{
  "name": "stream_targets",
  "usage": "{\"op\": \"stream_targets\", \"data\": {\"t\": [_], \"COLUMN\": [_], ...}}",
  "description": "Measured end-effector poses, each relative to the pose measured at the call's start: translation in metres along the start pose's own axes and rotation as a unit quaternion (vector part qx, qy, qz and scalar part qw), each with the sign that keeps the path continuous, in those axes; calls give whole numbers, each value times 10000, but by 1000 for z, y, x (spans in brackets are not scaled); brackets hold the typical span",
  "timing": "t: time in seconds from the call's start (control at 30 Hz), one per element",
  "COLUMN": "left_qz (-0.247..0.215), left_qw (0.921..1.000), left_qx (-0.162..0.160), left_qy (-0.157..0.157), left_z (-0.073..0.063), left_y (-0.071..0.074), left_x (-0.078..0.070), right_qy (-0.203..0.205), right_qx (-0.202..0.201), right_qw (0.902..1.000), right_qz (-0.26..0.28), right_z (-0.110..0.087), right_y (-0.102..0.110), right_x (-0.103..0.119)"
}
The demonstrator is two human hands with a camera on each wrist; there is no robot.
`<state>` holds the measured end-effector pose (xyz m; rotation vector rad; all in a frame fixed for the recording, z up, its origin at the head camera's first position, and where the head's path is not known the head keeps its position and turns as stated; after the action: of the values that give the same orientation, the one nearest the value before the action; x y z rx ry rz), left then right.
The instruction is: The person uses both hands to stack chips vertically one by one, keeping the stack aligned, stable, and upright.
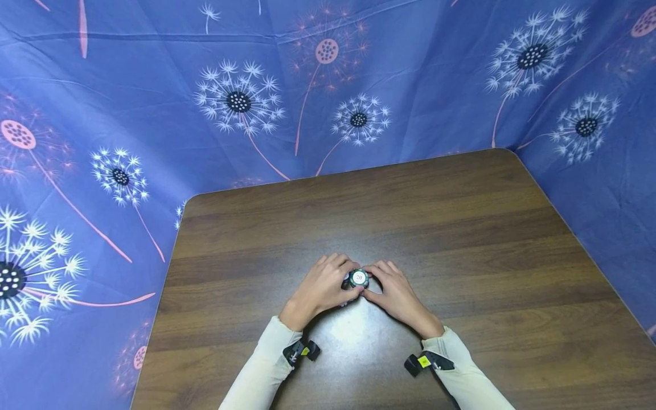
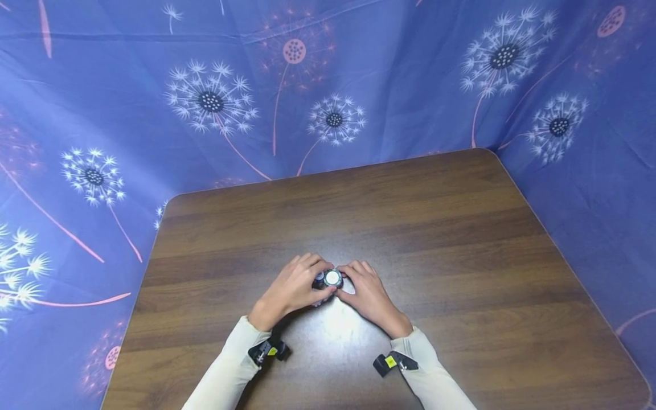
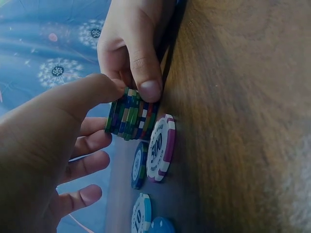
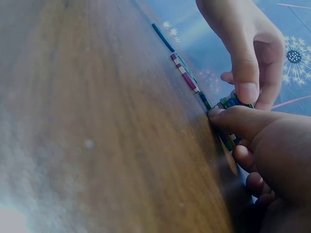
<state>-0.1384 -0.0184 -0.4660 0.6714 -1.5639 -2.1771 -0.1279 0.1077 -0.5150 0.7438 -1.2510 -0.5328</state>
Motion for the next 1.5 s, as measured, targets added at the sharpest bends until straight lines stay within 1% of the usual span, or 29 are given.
{"op": "stream_targets", "data": {"t": [0.2,0.33,0.43,0.53,0.63,0.77,0.87,0.93,1.07,1.23,1.4,1.5], "left_qz": [-25,-22,-24,-32,-20,20,26,5,-34,112,269,339], "left_qw": [9999,9998,9997,9994,9992,9988,9982,9976,9959,9918,9850,9819], "left_qx": [151,192,213,284,338,410,461,509,595,681,702,595], "left_qy": [30,48,107,191,229,282,374,471,680,1072,1554,1763], "left_z": [-2,-2,-2,-4,-9,-21,-30,-36,-46,-58,-68,-72], "left_y": [-3,-3,0,7,16,27,33,35,31,19,9,6], "left_x": [1,1,3,7,13,21,28,32,40,46,47,44], "right_qy": [-14,-58,-58,-54,-29,17,11,-12,-69,-98,-94,-103], "right_qx": [95,187,203,195,181,170,155,157,153,129,107,101], "right_qw": [9999,9998,9998,9998,9998,9999,9999,9999,9999,9999,9999,9999], "right_qz": [55,32,-14,-20,-20,15,39,69,33,49,50,75], "right_z": [1,3,4,5,6,8,9,10,10,8,5,5], "right_y": [-1,-2,-2,-2,-2,-2,-1,0,0,0,-2,-2], "right_x": [1,0,0,1,2,3,3,3,1,0,-1,-1]}}
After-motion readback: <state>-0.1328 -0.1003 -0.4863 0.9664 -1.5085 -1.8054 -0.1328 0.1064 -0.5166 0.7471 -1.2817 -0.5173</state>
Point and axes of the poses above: each hand's wrist, its own z-axis towards the middle knuckle, its own y-axis out of the back of the hand, x = y × z, the point moved 9 cm from there along z, towards the middle knuckle, and after that the axes turned 10 degrees about -y, right-handed, at the moved point
